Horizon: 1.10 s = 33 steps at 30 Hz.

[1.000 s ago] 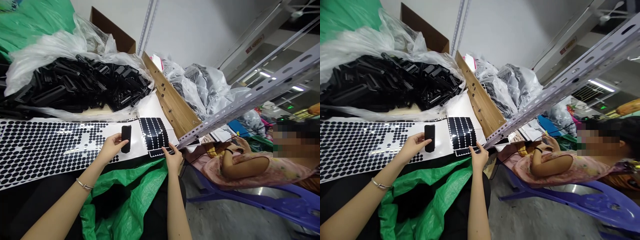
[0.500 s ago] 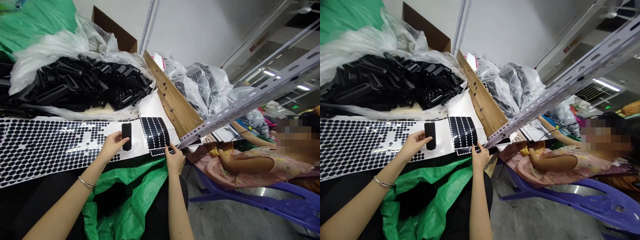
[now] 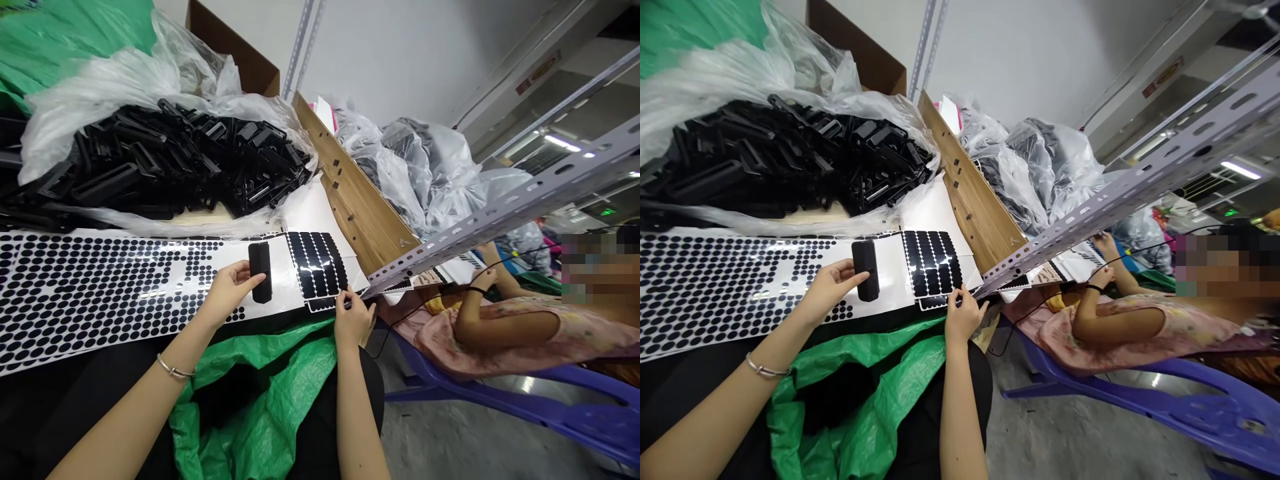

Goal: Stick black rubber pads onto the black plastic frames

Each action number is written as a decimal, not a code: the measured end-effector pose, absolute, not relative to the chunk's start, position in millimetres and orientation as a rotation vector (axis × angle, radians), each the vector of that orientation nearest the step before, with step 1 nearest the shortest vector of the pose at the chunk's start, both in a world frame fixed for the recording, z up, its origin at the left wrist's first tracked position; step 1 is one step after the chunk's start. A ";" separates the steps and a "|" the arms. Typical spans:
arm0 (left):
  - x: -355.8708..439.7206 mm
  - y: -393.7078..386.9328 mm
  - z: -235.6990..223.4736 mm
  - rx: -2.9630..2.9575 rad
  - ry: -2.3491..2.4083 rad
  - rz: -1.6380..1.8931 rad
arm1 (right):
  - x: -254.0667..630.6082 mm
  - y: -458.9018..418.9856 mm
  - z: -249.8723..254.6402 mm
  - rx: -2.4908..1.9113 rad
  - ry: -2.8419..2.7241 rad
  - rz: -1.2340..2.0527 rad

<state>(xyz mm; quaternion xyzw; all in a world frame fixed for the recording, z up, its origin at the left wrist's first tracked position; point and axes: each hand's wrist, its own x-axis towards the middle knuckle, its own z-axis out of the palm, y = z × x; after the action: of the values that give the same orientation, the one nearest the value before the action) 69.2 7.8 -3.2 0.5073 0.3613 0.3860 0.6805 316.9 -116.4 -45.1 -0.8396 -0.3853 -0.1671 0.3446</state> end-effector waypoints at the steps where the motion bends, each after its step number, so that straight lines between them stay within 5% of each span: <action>1: 69.2 7.8 -3.2 1.136 0.808 0.866 | 316.7 -116.3 -44.4 -2.149 -0.956 -0.421; 15: 68.3 -0.2 7.8 0.939 0.678 0.766 | 330.1 -125.7 9.8 -1.618 -0.481 -0.714; 23: 53.8 -9.4 20.6 0.656 0.104 0.634 | 241.9 -53.9 44.6 -1.267 -1.506 -0.776; 29: 35.5 3.4 24.5 0.724 0.250 0.798 | 209.6 -27.0 31.5 -1.119 -1.805 -0.549; 33: 19.7 7.6 29.3 0.799 0.382 0.805 | 206.0 -22.8 23.9 -1.148 -1.611 0.037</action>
<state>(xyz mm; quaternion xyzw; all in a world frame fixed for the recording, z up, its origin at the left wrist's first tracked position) 19.7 7.6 29.3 0.3759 0.1797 0.3790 0.8263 206.0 -22.8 23.9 -0.4847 -0.6805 0.0157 0.5493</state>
